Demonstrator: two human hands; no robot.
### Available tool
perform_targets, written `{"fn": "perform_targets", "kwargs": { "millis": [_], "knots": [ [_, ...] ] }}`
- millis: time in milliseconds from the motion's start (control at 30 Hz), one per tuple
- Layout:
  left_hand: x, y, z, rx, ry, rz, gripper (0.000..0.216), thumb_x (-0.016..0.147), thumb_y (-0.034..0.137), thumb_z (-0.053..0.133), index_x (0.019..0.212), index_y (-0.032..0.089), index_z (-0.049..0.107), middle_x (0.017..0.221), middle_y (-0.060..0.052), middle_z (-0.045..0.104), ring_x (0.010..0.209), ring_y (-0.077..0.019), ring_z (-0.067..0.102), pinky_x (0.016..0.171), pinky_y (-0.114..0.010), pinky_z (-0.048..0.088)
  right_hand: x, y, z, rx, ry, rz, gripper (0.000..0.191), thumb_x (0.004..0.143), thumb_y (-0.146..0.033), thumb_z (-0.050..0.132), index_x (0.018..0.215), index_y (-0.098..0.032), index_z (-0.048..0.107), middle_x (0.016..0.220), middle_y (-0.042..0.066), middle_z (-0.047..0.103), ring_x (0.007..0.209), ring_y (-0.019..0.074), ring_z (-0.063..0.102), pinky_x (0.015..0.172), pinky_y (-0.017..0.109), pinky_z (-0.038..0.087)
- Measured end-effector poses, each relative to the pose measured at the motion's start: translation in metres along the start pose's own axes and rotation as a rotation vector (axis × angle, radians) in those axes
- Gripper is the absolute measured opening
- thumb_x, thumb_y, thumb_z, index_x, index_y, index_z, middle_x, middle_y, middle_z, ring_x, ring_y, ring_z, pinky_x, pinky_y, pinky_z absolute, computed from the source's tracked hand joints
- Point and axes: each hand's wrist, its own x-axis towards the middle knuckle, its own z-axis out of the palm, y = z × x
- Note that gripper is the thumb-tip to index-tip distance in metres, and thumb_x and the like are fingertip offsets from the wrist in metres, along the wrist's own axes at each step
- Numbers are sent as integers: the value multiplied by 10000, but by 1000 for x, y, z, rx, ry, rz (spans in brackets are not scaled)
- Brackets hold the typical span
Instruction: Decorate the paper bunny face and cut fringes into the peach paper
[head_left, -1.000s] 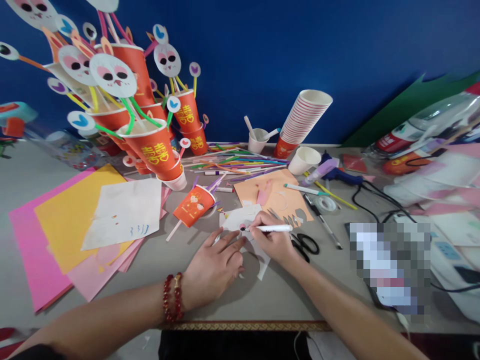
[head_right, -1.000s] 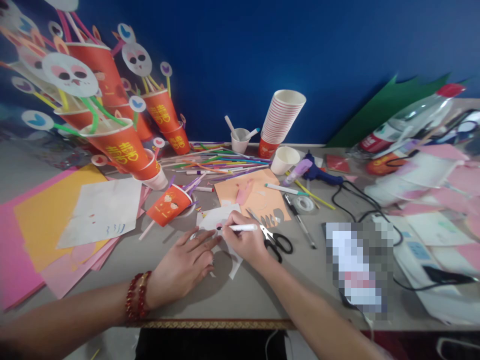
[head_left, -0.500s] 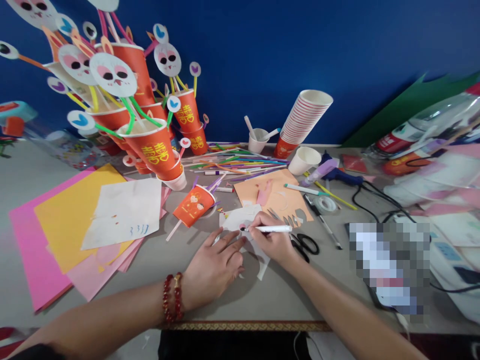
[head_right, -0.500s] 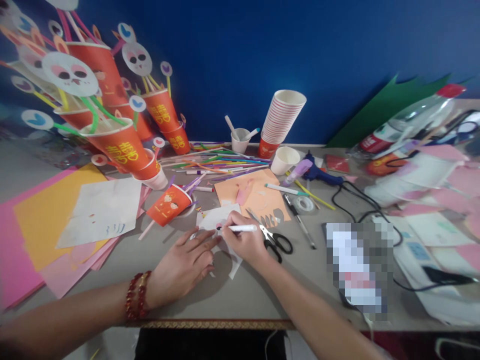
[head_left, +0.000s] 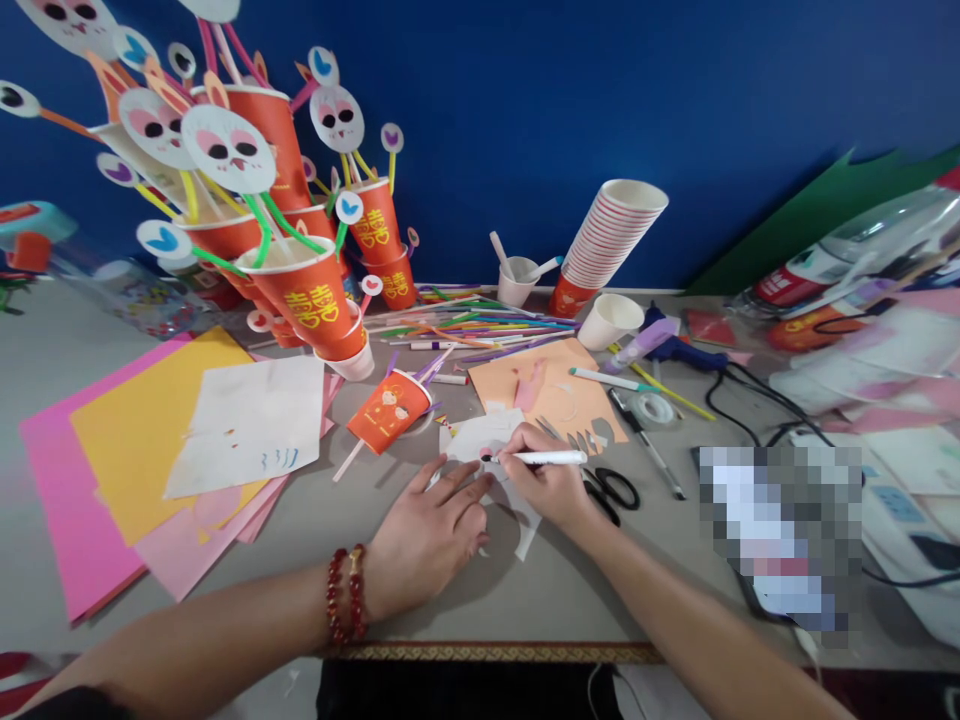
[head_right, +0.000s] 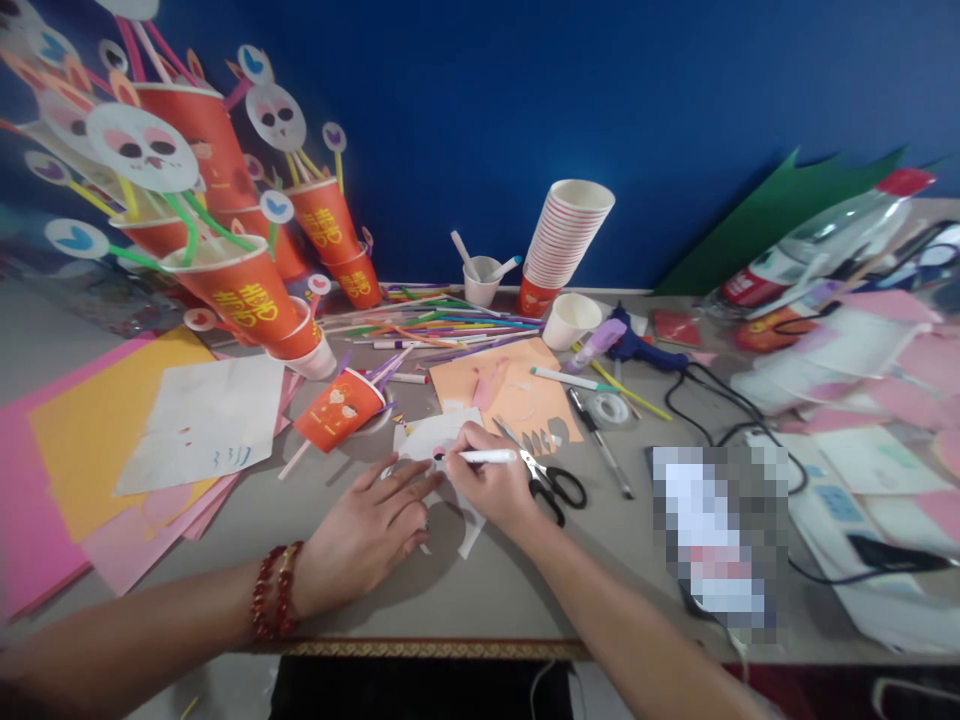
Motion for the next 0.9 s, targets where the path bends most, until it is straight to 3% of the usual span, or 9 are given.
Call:
{"fn": "perform_targets", "kwargs": {
  "millis": [900],
  "knots": [
    [0,0,-1,-19,1,1,161,969,304,524,978,175,621,1387,-75,582,1360,-260,437,1147,-487,279,0,1,-1,-21,24,-22,182,828,-183,542,666,-225,472,601,-41,487,559,132,452,534,240,353]
  ]
}}
